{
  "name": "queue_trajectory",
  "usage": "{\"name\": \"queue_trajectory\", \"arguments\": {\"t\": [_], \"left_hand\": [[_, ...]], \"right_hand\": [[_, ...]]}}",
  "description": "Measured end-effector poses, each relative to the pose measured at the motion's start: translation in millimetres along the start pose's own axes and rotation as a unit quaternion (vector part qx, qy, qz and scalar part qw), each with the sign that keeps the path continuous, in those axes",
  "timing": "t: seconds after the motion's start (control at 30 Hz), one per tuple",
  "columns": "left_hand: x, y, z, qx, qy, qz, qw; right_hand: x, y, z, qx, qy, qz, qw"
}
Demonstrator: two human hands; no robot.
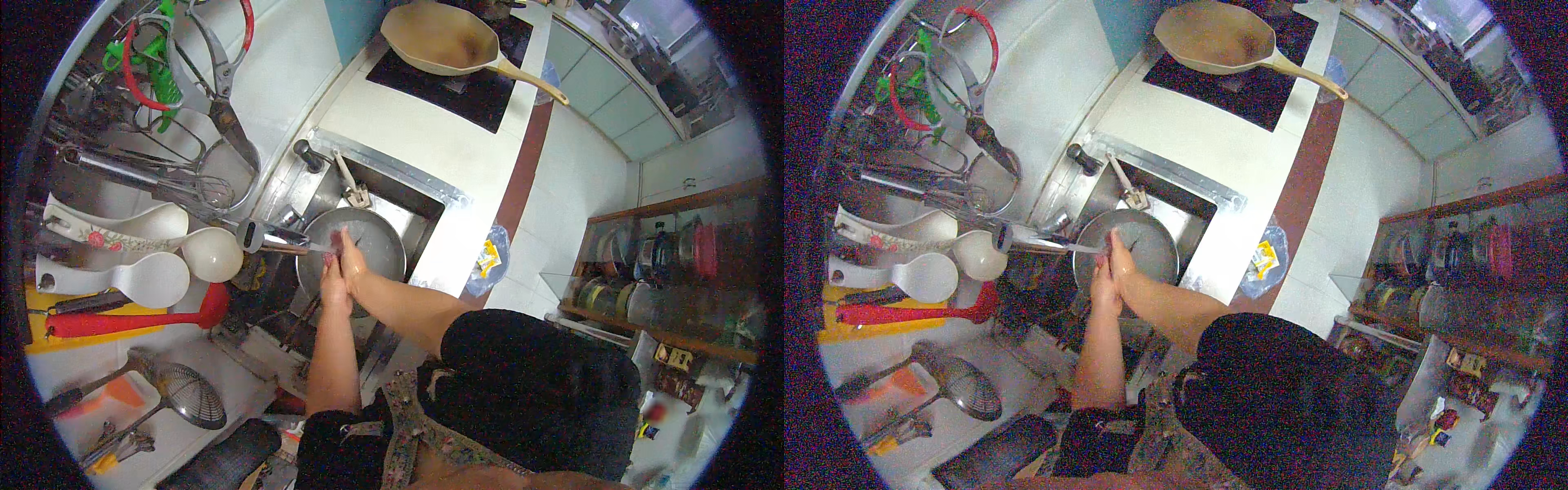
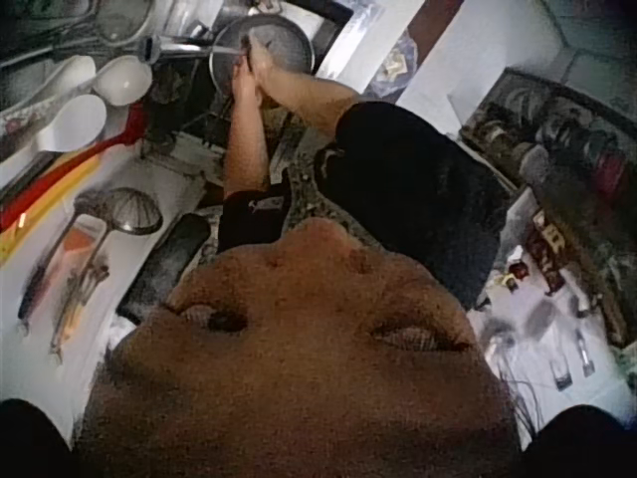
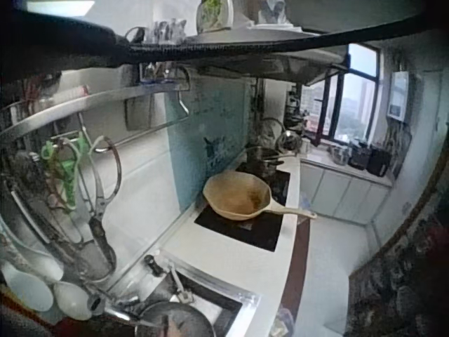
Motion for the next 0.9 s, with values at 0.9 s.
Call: {"name": "queue_trajectory", "arguments": {"t": [0.9], "left_hand": [[26, -26, -24, 0.365, 0.252, -0.04, 0.895]], "right_hand": [[-27, 110, -7, -0.002, -0.018, 0.073, 0.997]]}}
Point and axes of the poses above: each hand's wrist, its own y-axis towards the middle knuckle, its own x-axis out of the palm, z = x × y, the point moved 1 cm from there along y, towards the middle knuckle, and after that the axes turned 11 degrees about z, right-handed, at the moved point
